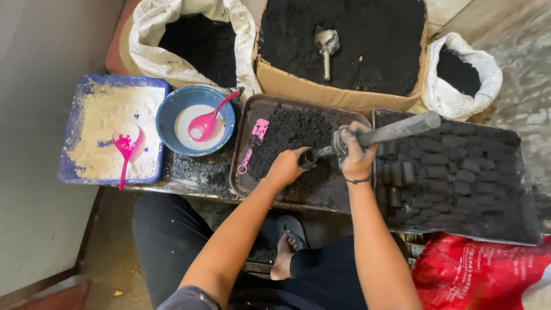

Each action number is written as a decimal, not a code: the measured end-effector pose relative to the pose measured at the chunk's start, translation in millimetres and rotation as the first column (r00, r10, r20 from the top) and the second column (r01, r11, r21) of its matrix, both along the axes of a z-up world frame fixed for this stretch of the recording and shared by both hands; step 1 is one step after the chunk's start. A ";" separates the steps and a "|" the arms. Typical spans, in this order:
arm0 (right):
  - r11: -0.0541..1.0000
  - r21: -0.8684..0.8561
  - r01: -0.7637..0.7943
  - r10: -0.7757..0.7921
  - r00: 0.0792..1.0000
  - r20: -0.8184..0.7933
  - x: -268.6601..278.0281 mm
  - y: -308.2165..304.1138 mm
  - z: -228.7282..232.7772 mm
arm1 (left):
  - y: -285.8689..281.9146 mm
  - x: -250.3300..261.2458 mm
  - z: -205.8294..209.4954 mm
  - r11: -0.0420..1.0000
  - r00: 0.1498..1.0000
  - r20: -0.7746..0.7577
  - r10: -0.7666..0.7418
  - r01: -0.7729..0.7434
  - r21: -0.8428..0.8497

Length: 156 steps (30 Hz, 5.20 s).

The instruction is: The person scoops a black granular material into a cylindrical mold, compacts it using a metal rod, and then ejects the formed briquette onto a tray. This process is repeated multiple times to create rows of charcoal briquettes.

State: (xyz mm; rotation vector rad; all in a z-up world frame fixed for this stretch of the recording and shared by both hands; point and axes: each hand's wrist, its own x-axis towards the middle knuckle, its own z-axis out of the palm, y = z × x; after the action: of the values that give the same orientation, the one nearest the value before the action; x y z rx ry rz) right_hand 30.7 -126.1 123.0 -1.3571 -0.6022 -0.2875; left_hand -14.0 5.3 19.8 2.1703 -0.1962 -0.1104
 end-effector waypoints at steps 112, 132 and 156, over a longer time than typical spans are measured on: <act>0.955 0.157 0.251 -0.214 0.952 -0.219 10.6 16.3 -57.2 | -10.7 11.3 -7.5 0.980 0.997 0.036 0.066 -0.059 -0.188; 0.944 0.220 0.247 -0.201 0.956 -0.212 1.5 20.9 -61.1 | -19.1 2.0 -19.6 0.985 0.998 0.035 0.050 -0.044 -0.165; 0.976 0.133 0.172 -0.144 0.970 -0.197 -9.3 26.2 -54.7 | -15.2 -8.0 15.4 0.960 0.996 -0.036 0.079 -0.086 -0.265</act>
State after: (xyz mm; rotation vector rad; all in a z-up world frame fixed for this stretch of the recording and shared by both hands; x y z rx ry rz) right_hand 21.4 -99.9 68.3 -1.2718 -0.3102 -0.3241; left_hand -22.1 -9.9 35.2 1.9043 -0.0995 -0.0596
